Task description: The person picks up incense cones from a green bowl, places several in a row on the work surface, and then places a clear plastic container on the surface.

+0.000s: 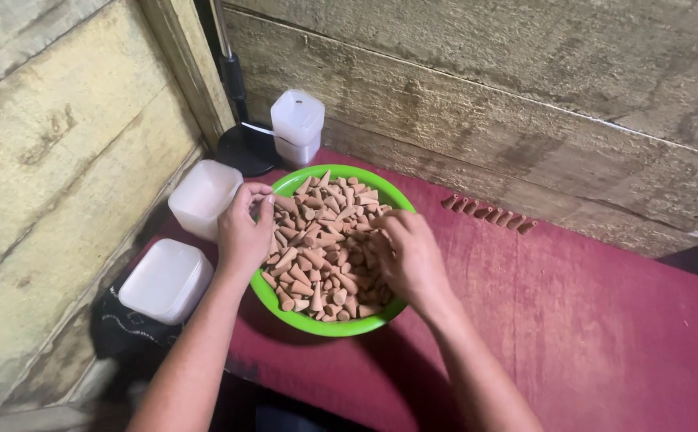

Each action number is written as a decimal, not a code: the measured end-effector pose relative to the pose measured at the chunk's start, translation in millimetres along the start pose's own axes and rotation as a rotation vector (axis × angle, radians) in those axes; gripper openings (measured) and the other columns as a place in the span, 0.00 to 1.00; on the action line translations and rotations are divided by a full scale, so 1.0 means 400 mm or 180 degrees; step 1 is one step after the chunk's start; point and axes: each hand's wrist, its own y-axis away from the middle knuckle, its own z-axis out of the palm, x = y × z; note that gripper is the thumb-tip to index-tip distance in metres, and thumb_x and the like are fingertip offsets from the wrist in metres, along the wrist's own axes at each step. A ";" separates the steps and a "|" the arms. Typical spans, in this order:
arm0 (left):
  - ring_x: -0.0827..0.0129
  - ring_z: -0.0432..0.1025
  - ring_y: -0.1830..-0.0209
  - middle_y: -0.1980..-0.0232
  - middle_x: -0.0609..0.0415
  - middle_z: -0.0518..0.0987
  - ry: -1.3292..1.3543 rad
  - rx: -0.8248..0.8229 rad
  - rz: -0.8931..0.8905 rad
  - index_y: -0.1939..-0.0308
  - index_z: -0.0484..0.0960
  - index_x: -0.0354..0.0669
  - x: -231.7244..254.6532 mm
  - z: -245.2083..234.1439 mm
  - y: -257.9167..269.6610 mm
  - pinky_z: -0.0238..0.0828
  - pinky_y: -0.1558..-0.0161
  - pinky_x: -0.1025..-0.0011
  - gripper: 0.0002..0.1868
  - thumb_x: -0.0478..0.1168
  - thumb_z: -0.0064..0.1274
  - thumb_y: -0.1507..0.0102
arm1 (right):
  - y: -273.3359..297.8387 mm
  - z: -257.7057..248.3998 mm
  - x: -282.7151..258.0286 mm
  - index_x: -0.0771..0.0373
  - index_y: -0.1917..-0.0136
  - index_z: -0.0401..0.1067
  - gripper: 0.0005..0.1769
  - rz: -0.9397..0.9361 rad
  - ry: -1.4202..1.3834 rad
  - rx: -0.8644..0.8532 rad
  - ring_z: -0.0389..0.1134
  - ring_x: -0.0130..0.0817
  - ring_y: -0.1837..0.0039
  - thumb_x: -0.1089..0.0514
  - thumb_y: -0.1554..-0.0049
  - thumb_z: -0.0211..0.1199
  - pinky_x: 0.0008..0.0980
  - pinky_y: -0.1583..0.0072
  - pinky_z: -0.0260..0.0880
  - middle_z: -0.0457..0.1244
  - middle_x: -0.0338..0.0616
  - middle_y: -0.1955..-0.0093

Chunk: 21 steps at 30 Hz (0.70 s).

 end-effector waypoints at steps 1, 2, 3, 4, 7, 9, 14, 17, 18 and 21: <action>0.52 0.80 0.55 0.59 0.55 0.86 0.0012 0.0015 -0.0011 0.53 0.79 0.53 -0.005 0.002 0.000 0.79 0.51 0.56 0.04 0.39 0.54 0.32 | 0.014 -0.015 0.031 0.47 0.47 0.75 0.09 -0.0017 0.0008 -0.0011 0.70 0.46 0.47 0.54 0.42 0.64 0.43 0.47 0.73 0.65 0.38 0.49; 0.53 0.80 0.55 0.58 0.56 0.86 0.0012 -0.0004 -0.0029 0.53 0.79 0.54 -0.009 0.004 0.000 0.78 0.51 0.55 0.04 0.40 0.54 0.32 | 0.027 -0.031 0.062 0.47 0.48 0.75 0.10 0.0170 0.0273 -0.0392 0.69 0.45 0.48 0.55 0.45 0.65 0.42 0.47 0.72 0.64 0.37 0.51; 0.53 0.80 0.55 0.58 0.57 0.86 0.0012 -0.0023 -0.0047 0.53 0.79 0.54 -0.013 0.006 0.000 0.78 0.52 0.55 0.04 0.40 0.54 0.32 | 0.041 -0.048 0.093 0.48 0.50 0.76 0.11 0.0357 0.0541 -0.0770 0.67 0.43 0.49 0.56 0.47 0.67 0.41 0.47 0.72 0.64 0.36 0.53; 0.53 0.80 0.55 0.58 0.57 0.86 0.0018 -0.0013 -0.0049 0.53 0.79 0.54 -0.011 0.005 0.000 0.78 0.52 0.55 0.04 0.40 0.54 0.32 | 0.040 -0.050 0.092 0.48 0.50 0.76 0.11 0.0347 0.0547 -0.0770 0.67 0.43 0.49 0.56 0.47 0.67 0.41 0.47 0.72 0.64 0.36 0.53; 0.54 0.80 0.55 0.58 0.57 0.86 0.0002 -0.0043 -0.0078 0.53 0.79 0.55 -0.008 0.006 0.001 0.78 0.52 0.55 0.04 0.42 0.54 0.32 | 0.036 -0.050 0.093 0.47 0.46 0.77 0.17 0.0396 0.0786 -0.1302 0.64 0.42 0.45 0.55 0.50 0.71 0.39 0.44 0.70 0.64 0.35 0.51; 0.53 0.80 0.55 0.58 0.57 0.86 -0.0029 -0.0052 -0.0056 0.53 0.80 0.54 -0.007 0.005 0.001 0.78 0.52 0.54 0.04 0.42 0.54 0.32 | 0.025 -0.038 0.098 0.46 0.45 0.75 0.21 0.0429 0.1116 -0.1614 0.62 0.44 0.42 0.52 0.53 0.73 0.42 0.46 0.72 0.64 0.33 0.49; 0.54 0.80 0.54 0.58 0.56 0.86 -0.0006 -0.0065 -0.0025 0.53 0.80 0.54 -0.013 0.006 0.002 0.78 0.51 0.56 0.05 0.41 0.54 0.32 | 0.045 0.003 0.122 0.47 0.50 0.71 0.13 0.0127 0.1528 -0.1471 0.61 0.38 0.45 0.54 0.50 0.66 0.37 0.49 0.64 0.62 0.32 0.55; 0.54 0.80 0.54 0.58 0.57 0.86 -0.0036 -0.0113 -0.0032 0.52 0.80 0.54 -0.004 -0.001 0.005 0.78 0.51 0.56 0.05 0.41 0.54 0.32 | 0.043 -0.001 0.115 0.47 0.51 0.71 0.12 0.0064 0.1549 -0.1428 0.62 0.37 0.47 0.54 0.50 0.65 0.37 0.50 0.62 0.62 0.32 0.56; 0.54 0.80 0.55 0.58 0.56 0.86 -0.0039 -0.0125 -0.0024 0.52 0.80 0.53 0.001 -0.004 0.003 0.78 0.51 0.55 0.05 0.40 0.54 0.32 | 0.038 -0.008 0.108 0.48 0.51 0.71 0.12 0.0089 0.1451 -0.1448 0.62 0.38 0.47 0.53 0.49 0.65 0.37 0.50 0.62 0.62 0.33 0.56; 0.53 0.80 0.54 0.57 0.55 0.86 -0.0034 -0.0138 0.0017 0.50 0.82 0.53 0.008 -0.006 0.003 0.78 0.51 0.56 0.07 0.39 0.54 0.32 | 0.018 -0.058 0.072 0.48 0.49 0.71 0.15 0.0412 0.1097 -0.1666 0.62 0.40 0.45 0.52 0.49 0.68 0.39 0.48 0.64 0.63 0.34 0.53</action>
